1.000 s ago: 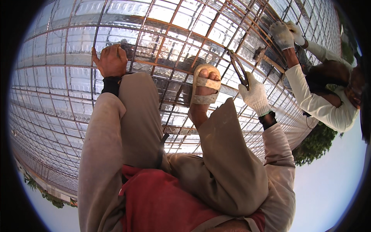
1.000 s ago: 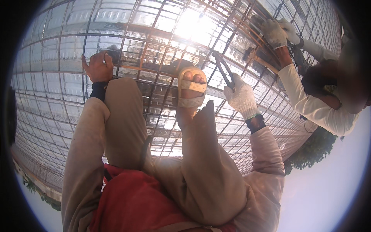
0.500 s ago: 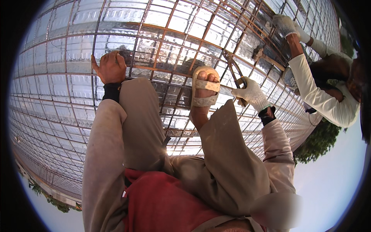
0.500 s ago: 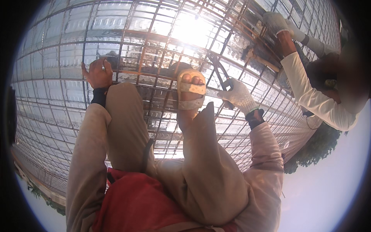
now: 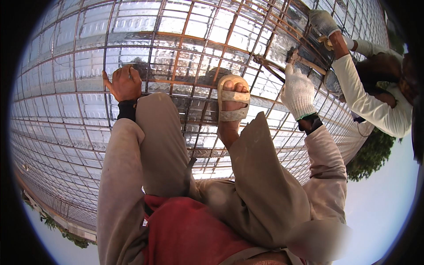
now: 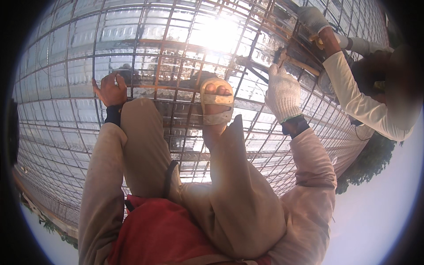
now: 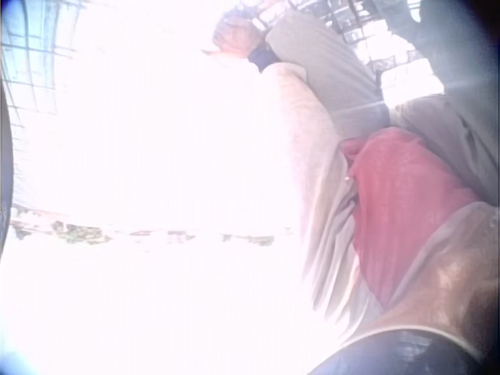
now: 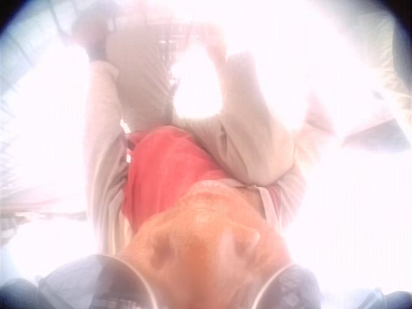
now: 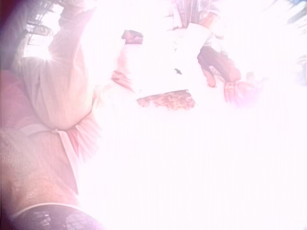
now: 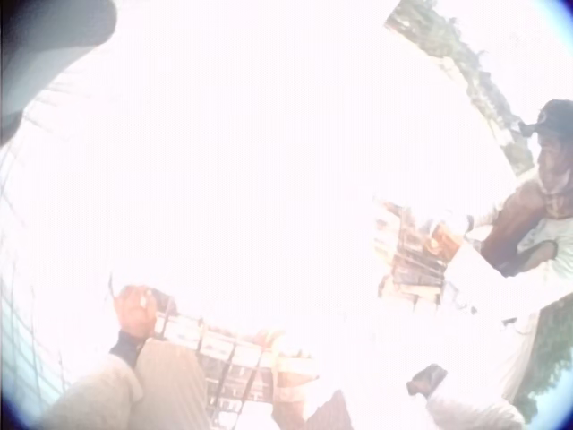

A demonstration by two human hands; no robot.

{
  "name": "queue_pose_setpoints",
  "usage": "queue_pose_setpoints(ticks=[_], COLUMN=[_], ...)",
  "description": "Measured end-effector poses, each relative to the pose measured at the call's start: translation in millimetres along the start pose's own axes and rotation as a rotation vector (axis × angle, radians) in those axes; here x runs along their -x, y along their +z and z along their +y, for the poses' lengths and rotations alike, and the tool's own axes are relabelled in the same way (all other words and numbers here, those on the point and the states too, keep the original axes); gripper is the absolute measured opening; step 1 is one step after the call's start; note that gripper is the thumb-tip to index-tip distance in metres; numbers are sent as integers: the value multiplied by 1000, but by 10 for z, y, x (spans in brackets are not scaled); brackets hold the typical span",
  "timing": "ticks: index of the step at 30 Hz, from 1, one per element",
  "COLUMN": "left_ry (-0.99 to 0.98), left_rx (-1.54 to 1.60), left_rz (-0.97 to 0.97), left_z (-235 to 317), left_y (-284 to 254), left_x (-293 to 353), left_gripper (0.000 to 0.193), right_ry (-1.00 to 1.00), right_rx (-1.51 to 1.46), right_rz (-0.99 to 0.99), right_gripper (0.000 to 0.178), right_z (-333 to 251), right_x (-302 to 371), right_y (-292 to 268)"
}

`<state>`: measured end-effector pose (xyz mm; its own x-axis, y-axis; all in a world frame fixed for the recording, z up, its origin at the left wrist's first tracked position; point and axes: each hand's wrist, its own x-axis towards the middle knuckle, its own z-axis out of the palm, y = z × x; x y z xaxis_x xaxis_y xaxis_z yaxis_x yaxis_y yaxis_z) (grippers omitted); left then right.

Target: The person uses pliers to twist and secure wire ties on a metal scaffolding grid. They repeatedly reach for ties, position them around intersecting bars, and twist them to fasten the structure.

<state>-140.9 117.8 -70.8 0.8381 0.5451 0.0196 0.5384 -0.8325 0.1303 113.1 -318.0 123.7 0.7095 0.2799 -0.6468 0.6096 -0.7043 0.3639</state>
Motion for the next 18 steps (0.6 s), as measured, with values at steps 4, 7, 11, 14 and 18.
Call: queue_pose_setpoints(ticks=[4, 7, 11, 14, 18], left_ry=[14, 7, 18, 20, 21], left_rx=[8, 6, 41, 39, 29], left_rz=[27, 15, 41, 43, 45], left_z=[-21, -24, -16, -26, -18], left_y=[25, 17, 44, 7, -11], left_x=[2, 11, -8, 25, 14], left_gripper=[25, 24, 23, 22, 22], right_ry=[-60, -197, -254, 14, 122], right_rx=[73, -123, -699, -1809, -1954], right_rz=[20, -55, -417, -997, -844], right_gripper=[72, 43, 32, 37, 44], right_z=[86, 310, 695, 757, 360], right_x=[-141, -213, -352, -158, 302], right_y=[-92, -78, 307, 358, 409])
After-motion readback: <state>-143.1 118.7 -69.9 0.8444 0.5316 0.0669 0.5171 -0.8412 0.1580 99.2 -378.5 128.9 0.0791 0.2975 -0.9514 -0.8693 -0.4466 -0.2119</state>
